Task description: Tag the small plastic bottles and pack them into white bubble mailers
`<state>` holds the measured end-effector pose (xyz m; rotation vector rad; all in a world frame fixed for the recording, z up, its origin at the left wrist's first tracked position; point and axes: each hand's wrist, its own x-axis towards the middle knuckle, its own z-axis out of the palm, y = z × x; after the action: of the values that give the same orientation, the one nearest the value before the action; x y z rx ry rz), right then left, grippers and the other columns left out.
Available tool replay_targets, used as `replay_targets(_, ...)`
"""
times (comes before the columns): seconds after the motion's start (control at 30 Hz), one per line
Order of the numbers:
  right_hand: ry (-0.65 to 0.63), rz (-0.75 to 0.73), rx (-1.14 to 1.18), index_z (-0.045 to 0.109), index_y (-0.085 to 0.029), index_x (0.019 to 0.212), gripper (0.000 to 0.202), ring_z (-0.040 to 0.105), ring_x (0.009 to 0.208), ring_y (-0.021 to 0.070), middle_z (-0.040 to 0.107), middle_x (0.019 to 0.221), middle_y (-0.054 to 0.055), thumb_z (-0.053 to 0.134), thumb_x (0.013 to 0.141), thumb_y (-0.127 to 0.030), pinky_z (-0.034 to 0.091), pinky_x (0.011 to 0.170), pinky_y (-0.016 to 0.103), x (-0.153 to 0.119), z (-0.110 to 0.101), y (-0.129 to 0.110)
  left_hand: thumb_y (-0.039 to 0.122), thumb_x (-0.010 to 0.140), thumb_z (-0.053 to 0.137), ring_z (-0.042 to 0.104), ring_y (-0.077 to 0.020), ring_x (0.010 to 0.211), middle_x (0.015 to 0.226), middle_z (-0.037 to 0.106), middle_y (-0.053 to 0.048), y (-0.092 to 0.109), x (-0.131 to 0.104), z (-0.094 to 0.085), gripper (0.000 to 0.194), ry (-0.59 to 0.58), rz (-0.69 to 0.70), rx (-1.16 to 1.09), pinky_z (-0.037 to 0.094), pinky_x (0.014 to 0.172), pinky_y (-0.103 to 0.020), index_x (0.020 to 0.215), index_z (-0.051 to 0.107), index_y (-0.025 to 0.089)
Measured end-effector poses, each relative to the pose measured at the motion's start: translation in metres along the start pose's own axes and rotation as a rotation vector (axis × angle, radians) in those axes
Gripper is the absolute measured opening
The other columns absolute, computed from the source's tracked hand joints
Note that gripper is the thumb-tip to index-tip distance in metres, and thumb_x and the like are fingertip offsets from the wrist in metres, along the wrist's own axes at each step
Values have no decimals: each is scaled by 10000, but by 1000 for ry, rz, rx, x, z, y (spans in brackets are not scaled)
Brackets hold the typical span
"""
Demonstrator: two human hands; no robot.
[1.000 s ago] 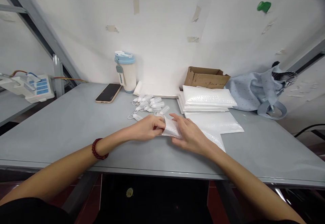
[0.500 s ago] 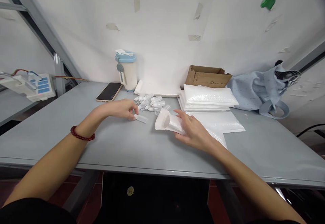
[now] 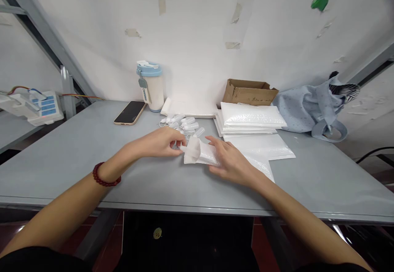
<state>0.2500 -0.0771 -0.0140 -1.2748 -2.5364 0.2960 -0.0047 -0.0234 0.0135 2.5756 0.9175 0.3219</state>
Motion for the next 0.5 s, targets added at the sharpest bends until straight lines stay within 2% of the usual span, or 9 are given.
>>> replay_targets(0.13, 25, -31, -6, 305, -73, 1401, 733, 572, 1055, 311, 627, 1173, 198, 563, 728, -206, 461, 885, 466, 1, 4, -1, 236, 882, 540, 560, -141, 720, 837, 636, -36, 9, 4, 20, 180, 75, 103, 67, 393, 652, -246, 935, 701, 174)
replay_targets(0.3, 45, -59, -8, 297, -74, 1401, 731, 578, 1028, 309, 627, 1161, 194, 547, 728, -212, 469, 864, 464, 0, 9, -2, 156, 905, 467, 600, -153, 792, 888, 659, -69, 17, 10, 43, 243, 158, 186, -128, 433, 716, -246, 819, 693, 142)
replay_targets(0.4, 64, -82, 7, 252, -92, 1420, 757, 581, 1015, 302, 627, 1156, 182, 540, 731, -218, 469, 859, 464, -2, 12, -3, 82, 846, 434, 580, -127, 669, 734, 652, -35, 26, 11, 51, 272, 100, 140, -288, 422, 632, -224, 693, 654, 132)
replay_targets(0.47, 65, -91, 25, 231, -103, 1427, 773, 582, 1015, 298, 628, 1154, 175, 544, 731, -226, 467, 861, 458, -2, 12, -3, 61, 799, 421, 549, -108, 589, 649, 631, -9, 32, 10, 49, 277, 14, 106, -362, 402, 568, -208, 644, 639, 134)
replay_targets(0.5, 60, -91, 31, 229, -104, 1427, 776, 581, 1019, 297, 628, 1158, 174, 548, 731, -228, 466, 862, 454, -2, 11, -3, 70, 785, 429, 548, -104, 571, 628, 630, 0, 34, 9, 46, 272, 11, 85, -378, 403, 553, -202, 635, 645, 139)
